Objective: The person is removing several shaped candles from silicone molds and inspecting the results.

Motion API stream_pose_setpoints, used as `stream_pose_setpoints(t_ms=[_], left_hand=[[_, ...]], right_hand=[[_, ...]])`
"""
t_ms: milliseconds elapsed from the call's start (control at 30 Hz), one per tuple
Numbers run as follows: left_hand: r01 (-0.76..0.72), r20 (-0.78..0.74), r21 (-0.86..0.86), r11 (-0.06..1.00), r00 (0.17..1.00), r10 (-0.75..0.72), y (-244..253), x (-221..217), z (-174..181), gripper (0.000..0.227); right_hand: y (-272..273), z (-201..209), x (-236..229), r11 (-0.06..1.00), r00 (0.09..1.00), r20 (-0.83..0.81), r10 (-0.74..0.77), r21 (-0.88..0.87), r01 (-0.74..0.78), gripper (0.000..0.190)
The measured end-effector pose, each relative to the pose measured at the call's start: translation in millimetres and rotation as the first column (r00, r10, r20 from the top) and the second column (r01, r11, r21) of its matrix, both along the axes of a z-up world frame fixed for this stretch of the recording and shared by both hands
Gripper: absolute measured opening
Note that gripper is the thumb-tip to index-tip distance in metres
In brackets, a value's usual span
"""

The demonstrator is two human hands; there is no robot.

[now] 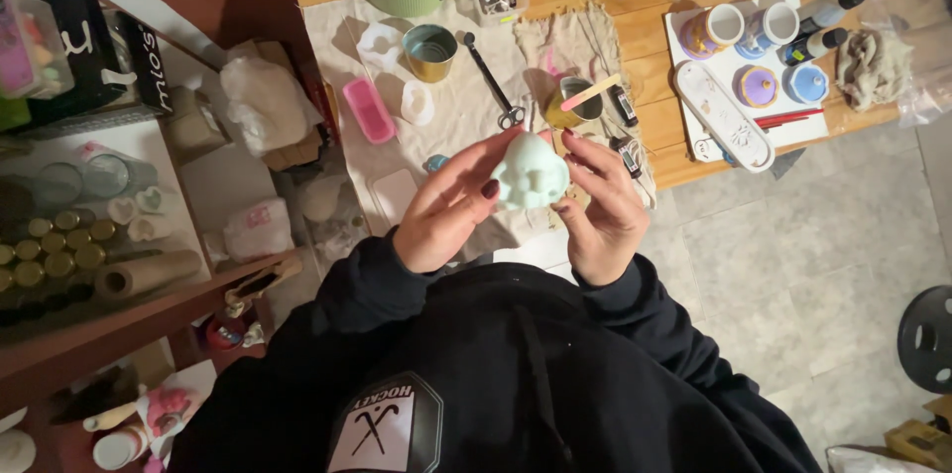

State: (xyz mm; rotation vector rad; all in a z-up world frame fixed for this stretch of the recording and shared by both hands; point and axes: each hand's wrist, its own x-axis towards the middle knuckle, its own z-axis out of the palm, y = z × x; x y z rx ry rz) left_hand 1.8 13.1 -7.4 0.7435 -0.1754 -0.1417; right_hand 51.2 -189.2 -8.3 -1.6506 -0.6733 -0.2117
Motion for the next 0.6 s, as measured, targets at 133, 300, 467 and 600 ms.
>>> stream_pose_setpoints(t_ms=[133, 300, 467, 600], left_hand=[[-0.002, -0.092, -0.166, 0.986, 0.996, -0.014, -5, 5, -25, 0.057], [-0.04, -0.257, -0.455, 0.889, 0.962, -0.088, -14, 3, -49, 0.056], [-0.061, -0.336, -0.465, 0.883, 0.935, -0.112, -16, -12, -68, 0.053], [-0.25, -0.465, -0.326, 0.912, 0.882, 0.075, 11, -37, -140, 0.038]], right_hand=[[4, 8, 2, 1.0, 0.997, -0.074, 0.002, 0.01, -0.002, 0.033], [6, 13, 7, 0.973, 0.952, 0.286, -0.104, -0.17, 0.158, 0.033], [5, -6, -3, 0.942, 0.916, 0.38, -0.131, -0.241, 0.235, 0.026], [-12, -35, -11, 0.936, 0.98, 0.108, -0.165, -0.297, 0.19, 0.017]])
